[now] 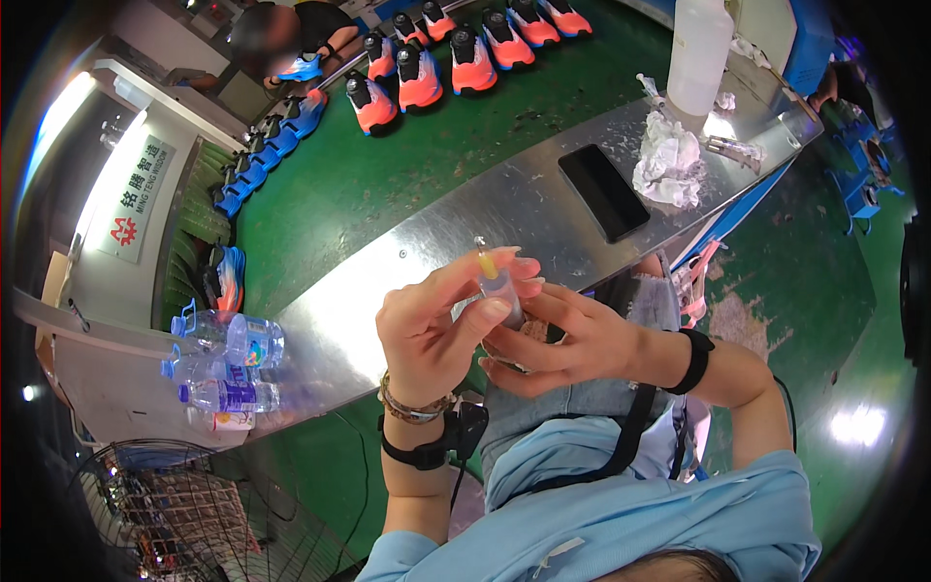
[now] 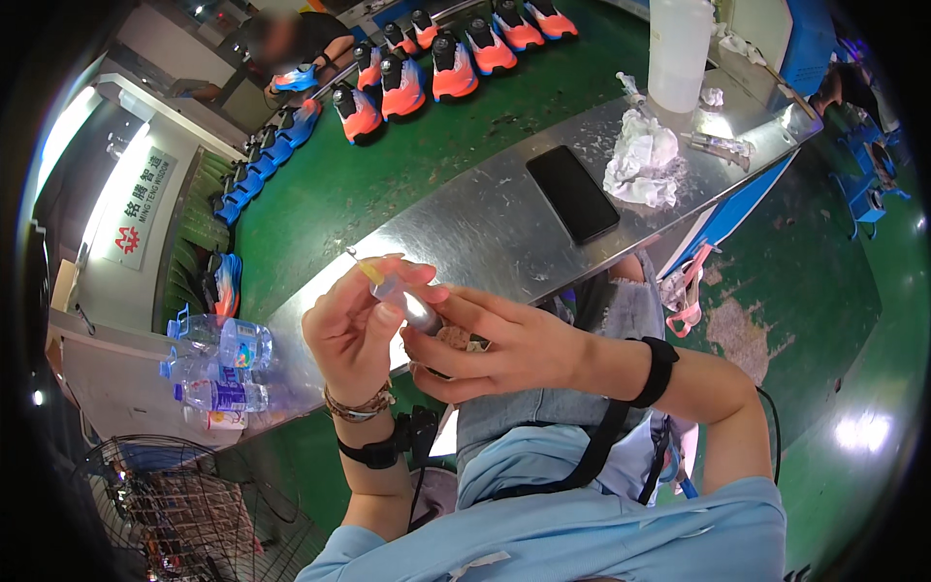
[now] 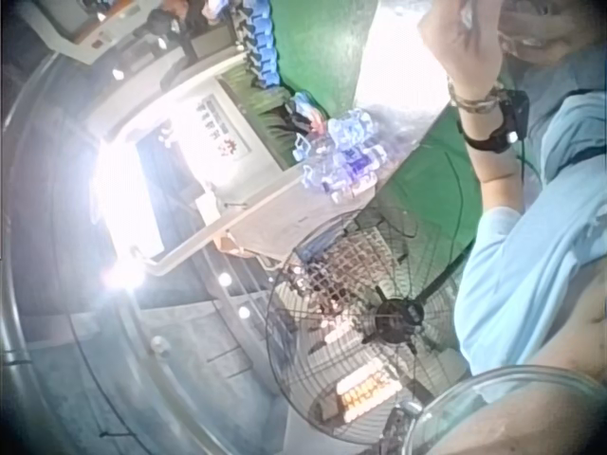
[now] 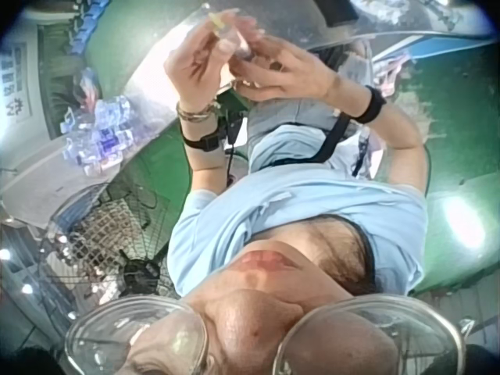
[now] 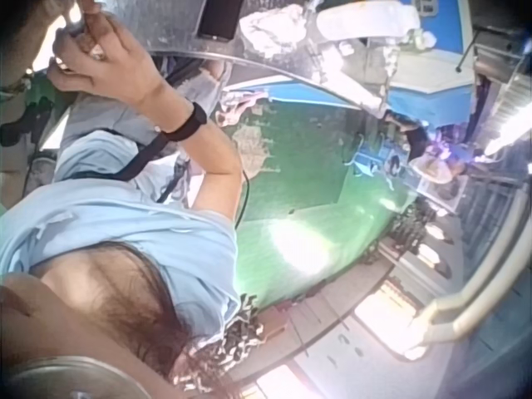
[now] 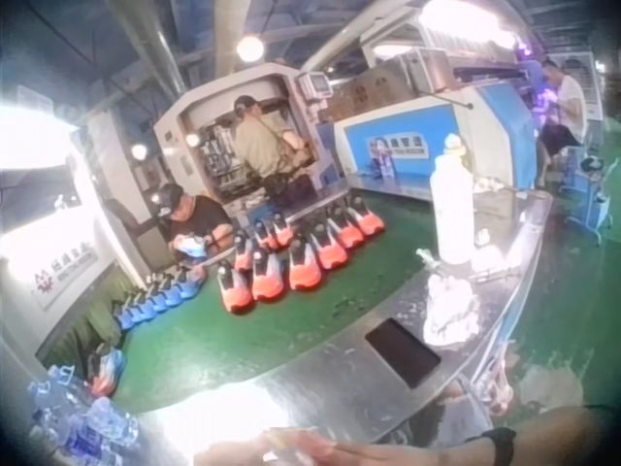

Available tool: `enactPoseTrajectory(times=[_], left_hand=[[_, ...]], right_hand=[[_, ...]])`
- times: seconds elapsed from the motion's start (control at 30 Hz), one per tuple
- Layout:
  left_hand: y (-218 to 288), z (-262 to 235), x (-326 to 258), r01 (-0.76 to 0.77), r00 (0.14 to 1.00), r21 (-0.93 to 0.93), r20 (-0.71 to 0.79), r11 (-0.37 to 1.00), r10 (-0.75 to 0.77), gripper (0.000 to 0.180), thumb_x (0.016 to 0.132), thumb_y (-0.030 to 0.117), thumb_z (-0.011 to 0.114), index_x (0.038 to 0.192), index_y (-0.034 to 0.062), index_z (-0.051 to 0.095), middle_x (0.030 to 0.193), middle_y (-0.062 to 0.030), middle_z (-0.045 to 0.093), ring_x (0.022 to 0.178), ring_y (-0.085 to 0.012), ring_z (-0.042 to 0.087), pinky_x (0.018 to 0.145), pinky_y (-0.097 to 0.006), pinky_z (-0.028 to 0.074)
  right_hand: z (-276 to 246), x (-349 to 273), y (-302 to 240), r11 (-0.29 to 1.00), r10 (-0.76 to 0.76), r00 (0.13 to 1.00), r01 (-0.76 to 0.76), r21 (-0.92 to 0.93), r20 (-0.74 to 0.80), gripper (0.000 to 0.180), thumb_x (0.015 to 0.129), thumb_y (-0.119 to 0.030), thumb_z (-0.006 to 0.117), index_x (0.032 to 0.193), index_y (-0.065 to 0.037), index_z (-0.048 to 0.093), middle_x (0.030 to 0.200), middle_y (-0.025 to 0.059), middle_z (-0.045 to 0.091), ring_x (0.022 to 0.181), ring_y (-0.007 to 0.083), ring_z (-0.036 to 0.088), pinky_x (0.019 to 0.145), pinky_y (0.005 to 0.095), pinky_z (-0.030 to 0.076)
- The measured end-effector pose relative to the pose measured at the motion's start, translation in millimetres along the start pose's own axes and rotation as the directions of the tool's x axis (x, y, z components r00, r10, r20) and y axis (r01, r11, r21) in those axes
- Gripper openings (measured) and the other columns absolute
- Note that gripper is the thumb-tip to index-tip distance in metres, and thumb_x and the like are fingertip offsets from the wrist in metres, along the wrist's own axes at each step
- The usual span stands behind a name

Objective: Apply yellow adhesive from a syringe onto the edges of shoe components and wipe excess with a sponge.

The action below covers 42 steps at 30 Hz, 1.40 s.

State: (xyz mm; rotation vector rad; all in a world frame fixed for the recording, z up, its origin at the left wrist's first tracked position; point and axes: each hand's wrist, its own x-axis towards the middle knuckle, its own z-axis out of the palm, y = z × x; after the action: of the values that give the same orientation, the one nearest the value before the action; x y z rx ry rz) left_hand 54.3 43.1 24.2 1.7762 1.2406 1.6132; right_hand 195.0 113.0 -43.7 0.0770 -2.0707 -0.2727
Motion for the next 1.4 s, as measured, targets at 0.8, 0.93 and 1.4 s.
enactPoseTrajectory(times=[0.8,0.93,1.4], left_hand=[[-12,24,50,0.000,0.993,-0.040,0.121,0.999,0.005,0.024,0.086,-0.001,0.049,0.109,-0.0061,0.054,0.093,-0.0171,0.065,0.083,-0.0214,0.065,0.068,-0.028,0.053],[-37,35,84,0.268,0.925,-0.079,0.298,0.960,-0.234,0.025,0.089,0.008,0.052,0.110,-0.0062,0.053,0.096,-0.0166,0.064,0.086,-0.0208,0.064,0.073,-0.028,0.052],[-332,-71,202,0.759,0.508,-0.496,0.047,0.421,-0.860,0.062,0.091,0.038,0.047,0.124,-0.0114,0.031,0.124,-0.0229,0.047,0.113,-0.0297,0.050,0.096,-0.036,0.042]], right_hand=[[17,-13,13,0.974,0.218,0.961,-0.203,0.104,-0.169,0.058,0.065,-0.012,0.064,0.115,-0.035,0.045,0.116,0.0016,0.046,0.113,0.0337,0.044,0.093,0.0402,0.044],[-3,-29,34,0.871,0.394,0.917,-0.352,0.342,-0.059,0.052,0.064,-0.014,0.067,0.112,-0.024,0.051,0.113,0.0080,0.047,0.102,0.0341,0.048,0.082,0.0387,0.046],[-68,-159,126,0.208,0.969,0.239,-0.677,0.706,-0.056,0.065,0.066,-0.047,0.071,0.108,-0.008,0.041,0.112,0.0156,0.042,0.106,0.0291,0.042,0.091,0.0469,0.036]])
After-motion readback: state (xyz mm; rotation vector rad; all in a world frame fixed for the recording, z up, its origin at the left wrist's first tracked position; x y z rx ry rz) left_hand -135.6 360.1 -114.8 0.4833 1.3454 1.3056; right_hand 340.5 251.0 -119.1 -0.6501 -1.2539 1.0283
